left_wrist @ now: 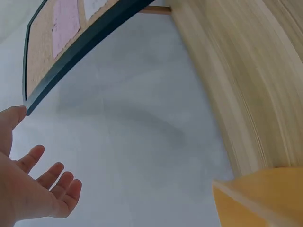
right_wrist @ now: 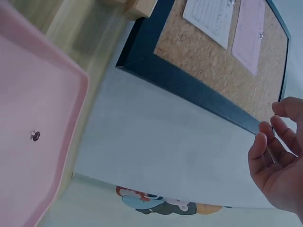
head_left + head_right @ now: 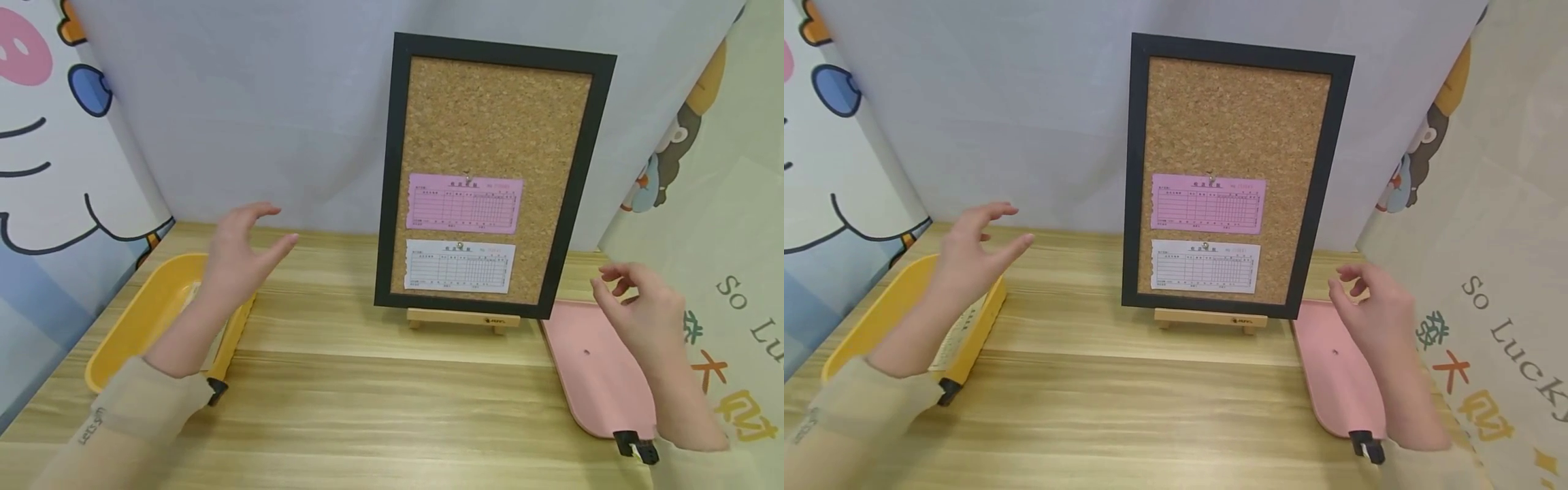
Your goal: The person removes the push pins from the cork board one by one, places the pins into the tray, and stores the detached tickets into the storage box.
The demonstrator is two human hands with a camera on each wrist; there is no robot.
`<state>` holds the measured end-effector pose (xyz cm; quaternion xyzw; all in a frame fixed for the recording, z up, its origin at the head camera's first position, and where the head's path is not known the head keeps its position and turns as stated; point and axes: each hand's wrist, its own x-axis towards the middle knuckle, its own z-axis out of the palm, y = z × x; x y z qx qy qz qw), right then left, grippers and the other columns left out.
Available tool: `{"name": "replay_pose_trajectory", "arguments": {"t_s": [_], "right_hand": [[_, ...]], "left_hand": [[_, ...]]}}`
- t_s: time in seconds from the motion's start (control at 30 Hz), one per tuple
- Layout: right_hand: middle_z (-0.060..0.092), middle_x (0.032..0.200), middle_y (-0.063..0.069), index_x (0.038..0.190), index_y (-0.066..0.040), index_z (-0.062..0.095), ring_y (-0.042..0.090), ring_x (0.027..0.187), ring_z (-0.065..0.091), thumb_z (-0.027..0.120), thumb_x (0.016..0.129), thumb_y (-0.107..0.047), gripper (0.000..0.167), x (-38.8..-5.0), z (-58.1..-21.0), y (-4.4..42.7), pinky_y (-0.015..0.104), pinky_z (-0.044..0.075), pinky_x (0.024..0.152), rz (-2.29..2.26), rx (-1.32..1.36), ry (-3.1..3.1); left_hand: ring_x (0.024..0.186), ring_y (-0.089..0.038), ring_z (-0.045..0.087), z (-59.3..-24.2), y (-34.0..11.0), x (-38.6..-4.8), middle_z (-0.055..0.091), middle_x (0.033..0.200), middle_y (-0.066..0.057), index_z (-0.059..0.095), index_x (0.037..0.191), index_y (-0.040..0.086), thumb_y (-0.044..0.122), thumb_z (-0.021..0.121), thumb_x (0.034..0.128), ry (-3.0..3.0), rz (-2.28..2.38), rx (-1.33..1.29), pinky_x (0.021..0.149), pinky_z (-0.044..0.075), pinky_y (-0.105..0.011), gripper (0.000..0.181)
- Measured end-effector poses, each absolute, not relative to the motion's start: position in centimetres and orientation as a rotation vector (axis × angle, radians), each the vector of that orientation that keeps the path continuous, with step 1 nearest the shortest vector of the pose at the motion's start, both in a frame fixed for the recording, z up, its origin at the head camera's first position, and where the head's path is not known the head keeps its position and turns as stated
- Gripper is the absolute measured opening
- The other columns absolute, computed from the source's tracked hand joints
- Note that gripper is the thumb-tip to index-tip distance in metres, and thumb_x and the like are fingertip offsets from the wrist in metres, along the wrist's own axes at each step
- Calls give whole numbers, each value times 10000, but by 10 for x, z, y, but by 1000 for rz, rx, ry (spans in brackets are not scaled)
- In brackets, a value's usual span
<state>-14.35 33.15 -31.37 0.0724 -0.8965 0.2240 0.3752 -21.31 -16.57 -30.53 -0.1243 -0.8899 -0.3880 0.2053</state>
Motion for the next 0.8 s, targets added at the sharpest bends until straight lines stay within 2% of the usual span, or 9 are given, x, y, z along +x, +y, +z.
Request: {"name": "replay_pose_trajectory", "arguments": {"t_s": [0.47,0.63,0.8], "right_hand": [[659,814,166,913,50,673,-60,715,470,698,796,-12,134,-156,-303,284,9,374,652,694,287,-2042],[661,842,170,916,50,669,14,739,499,699,805,-14,131,-163,-303,272,37,400,692,716,318,-2031],[658,813,152,900,45,670,96,707,530,706,792,6,120,-173,-307,261,58,429,680,770,372,-1987]], "left_hand": [[1343,-284,323,-311,-124,-208,427,1423,-76,557,1271,93,329,689,859,-2376,-1270,-366,1079,253,-525,492],[1342,-265,326,-315,-110,-209,433,1411,-72,571,1248,96,311,705,848,-2336,-1332,-379,1087,257,-505,473],[1354,-266,307,-317,-95,-208,401,1436,-51,558,1262,117,349,687,857,-2388,-1401,-356,1084,261,-516,485]]}}
